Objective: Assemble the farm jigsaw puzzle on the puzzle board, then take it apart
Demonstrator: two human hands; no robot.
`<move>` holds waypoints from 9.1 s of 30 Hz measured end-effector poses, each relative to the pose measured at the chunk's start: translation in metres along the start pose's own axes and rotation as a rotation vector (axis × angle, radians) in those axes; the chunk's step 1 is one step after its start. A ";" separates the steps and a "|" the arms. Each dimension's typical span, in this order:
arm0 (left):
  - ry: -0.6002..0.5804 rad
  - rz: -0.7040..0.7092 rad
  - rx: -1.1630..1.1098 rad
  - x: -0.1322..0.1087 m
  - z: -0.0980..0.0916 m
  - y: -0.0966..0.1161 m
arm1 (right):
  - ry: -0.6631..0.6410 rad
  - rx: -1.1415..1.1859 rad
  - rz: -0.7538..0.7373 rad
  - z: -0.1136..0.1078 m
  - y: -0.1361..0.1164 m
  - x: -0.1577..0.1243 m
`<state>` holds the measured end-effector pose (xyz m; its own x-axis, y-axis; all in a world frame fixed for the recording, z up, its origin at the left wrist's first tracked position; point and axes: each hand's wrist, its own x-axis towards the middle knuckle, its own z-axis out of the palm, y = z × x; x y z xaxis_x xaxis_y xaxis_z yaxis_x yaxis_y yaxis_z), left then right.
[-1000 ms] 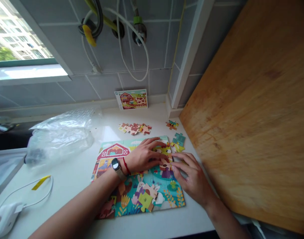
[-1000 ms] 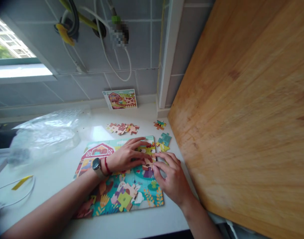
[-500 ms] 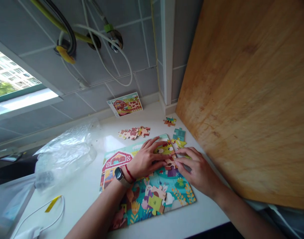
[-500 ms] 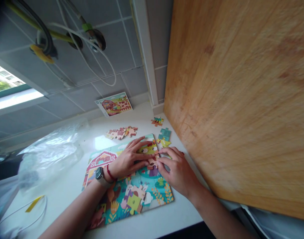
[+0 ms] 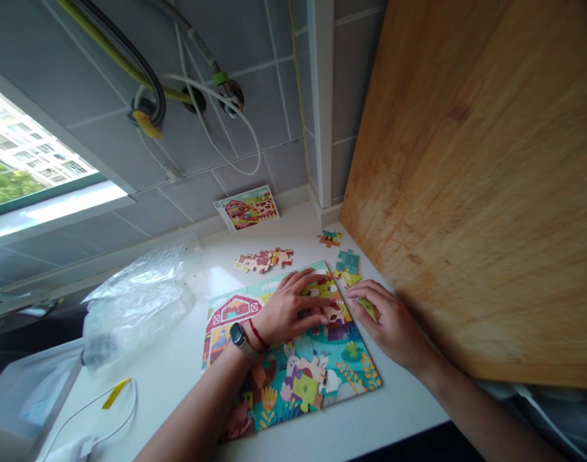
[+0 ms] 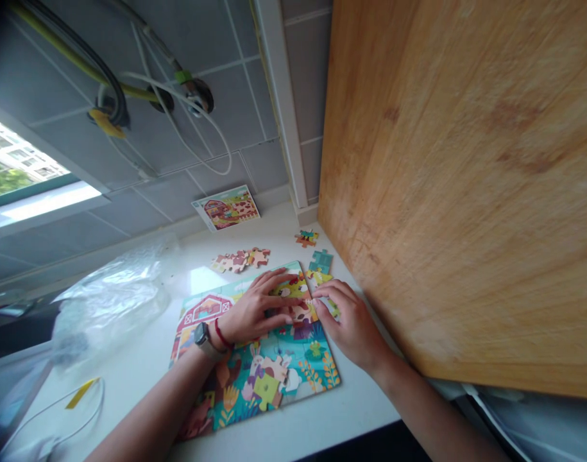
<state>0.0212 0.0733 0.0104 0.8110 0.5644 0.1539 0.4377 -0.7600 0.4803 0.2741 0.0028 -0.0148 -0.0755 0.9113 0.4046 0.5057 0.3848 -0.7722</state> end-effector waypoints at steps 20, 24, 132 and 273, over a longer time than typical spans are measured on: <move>0.355 -0.773 0.244 -0.054 -0.038 -0.101 | -0.029 0.059 0.009 0.000 0.000 0.001; 0.356 -0.764 0.251 -0.052 -0.042 -0.100 | -0.041 0.057 0.016 0.000 -0.001 0.001; 0.231 -0.175 0.030 -0.104 0.006 0.025 | -0.292 -0.145 -0.199 0.024 -0.031 0.002; 0.250 -0.433 0.086 -0.073 -0.043 0.005 | 0.005 -0.043 -0.082 0.028 -0.013 0.004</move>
<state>-0.0526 0.0421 0.0386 0.4347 0.8857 0.1632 0.7526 -0.4568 0.4743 0.2430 0.0056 -0.0170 -0.1140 0.8765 0.4678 0.5346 0.4510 -0.7147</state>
